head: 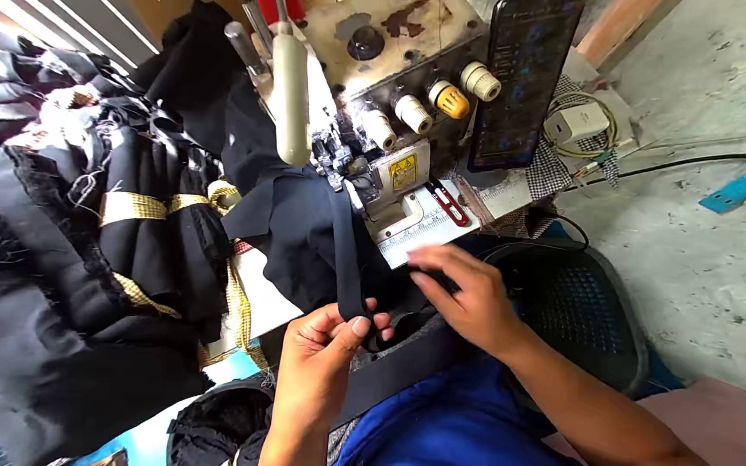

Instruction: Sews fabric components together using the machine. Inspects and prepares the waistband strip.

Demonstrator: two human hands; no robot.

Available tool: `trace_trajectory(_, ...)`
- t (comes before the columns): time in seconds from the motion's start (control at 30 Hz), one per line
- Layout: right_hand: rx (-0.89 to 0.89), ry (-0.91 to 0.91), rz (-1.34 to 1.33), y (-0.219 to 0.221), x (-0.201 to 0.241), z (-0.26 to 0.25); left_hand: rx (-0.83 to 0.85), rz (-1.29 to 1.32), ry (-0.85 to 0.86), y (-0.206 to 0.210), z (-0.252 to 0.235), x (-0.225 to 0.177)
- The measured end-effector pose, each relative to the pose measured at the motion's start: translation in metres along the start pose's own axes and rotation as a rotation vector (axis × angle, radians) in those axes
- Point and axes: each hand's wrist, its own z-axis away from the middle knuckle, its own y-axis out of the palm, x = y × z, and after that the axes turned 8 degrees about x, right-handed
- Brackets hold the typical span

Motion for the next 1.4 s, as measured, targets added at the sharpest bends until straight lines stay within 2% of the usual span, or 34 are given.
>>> trace_trajectory(0.03, -0.007, 0.056, -0.067, 0.009, -0.006, -0.016, 0.02, 0.056, -0.012, 0.002, -0.001, -0.002)
trace_trajectory(0.1, 0.095, 0.172, -0.371, 0.029, -0.015, -0.039, 0.038, 0.102, -0.057, 0.007, -0.002, 0.004)
trace_trajectory(0.17, 0.146, 0.245, -0.577, 0.041, -0.017, -0.045, 0.001, 0.09, -0.135, 0.008, -0.003, 0.02)
trace_trajectory(0.3, 0.193, 0.304, -0.663, 0.037, -0.011, -0.012, -0.178, -0.026, -0.268, -0.005, 0.004, 0.069)
trace_trajectory(0.47, 0.206, 0.429, -0.686, 0.034, -0.005, 0.03, -0.141, -0.332, -0.139, -0.016, 0.022, 0.096)
trace_trajectory(0.57, 0.185, 0.395, -0.616, 0.036, -0.005, 0.034, -0.087, -0.404, -0.101, -0.014, 0.026, 0.091)
trace_trajectory(0.7, 0.296, 0.237, -0.532, 0.027, -0.007, 0.032, 0.004, -0.358, -0.075, -0.011, 0.029, 0.083)
trace_trajectory(0.87, 0.37, 0.144, -0.585, 0.015, -0.005, 0.027, -0.079, -0.445, -0.048, -0.014, 0.023, 0.09)
trace_trajectory(0.97, 0.323, 0.13, -0.511, 0.015, 0.001, 0.026, -0.098, -0.472, -0.037, -0.013, 0.025, 0.094)
trace_trajectory(1.03, 0.234, 0.153, -0.427, 0.02, 0.008, 0.027, -0.073, -0.604, -0.032, -0.014, 0.024, 0.089)
trace_trajectory(1.13, 0.171, 0.131, -0.39, 0.024, 0.008, 0.027, 0.036, -1.12, 0.02, -0.023, 0.016, 0.046)
trace_trajectory(1.17, 0.162, 0.129, -0.401, 0.024, 0.006, 0.028, 0.027, -1.196, 0.095, -0.023, 0.011, 0.024)
trace_trajectory(1.27, 0.162, 0.179, -0.442, 0.026, 0.004, 0.031, -0.025, -1.213, 0.411, -0.017, -0.011, -0.026)
trace_trajectory(1.33, 0.168, 0.158, -0.483, 0.024, 0.011, 0.029, -0.032, -1.341, 0.47, -0.017, -0.036, -0.033)
trace_trajectory(1.4, 0.154, 0.096, -0.525, 0.019, 0.024, 0.026, -0.086, -1.5, 0.439, -0.027, -0.06, -0.024)
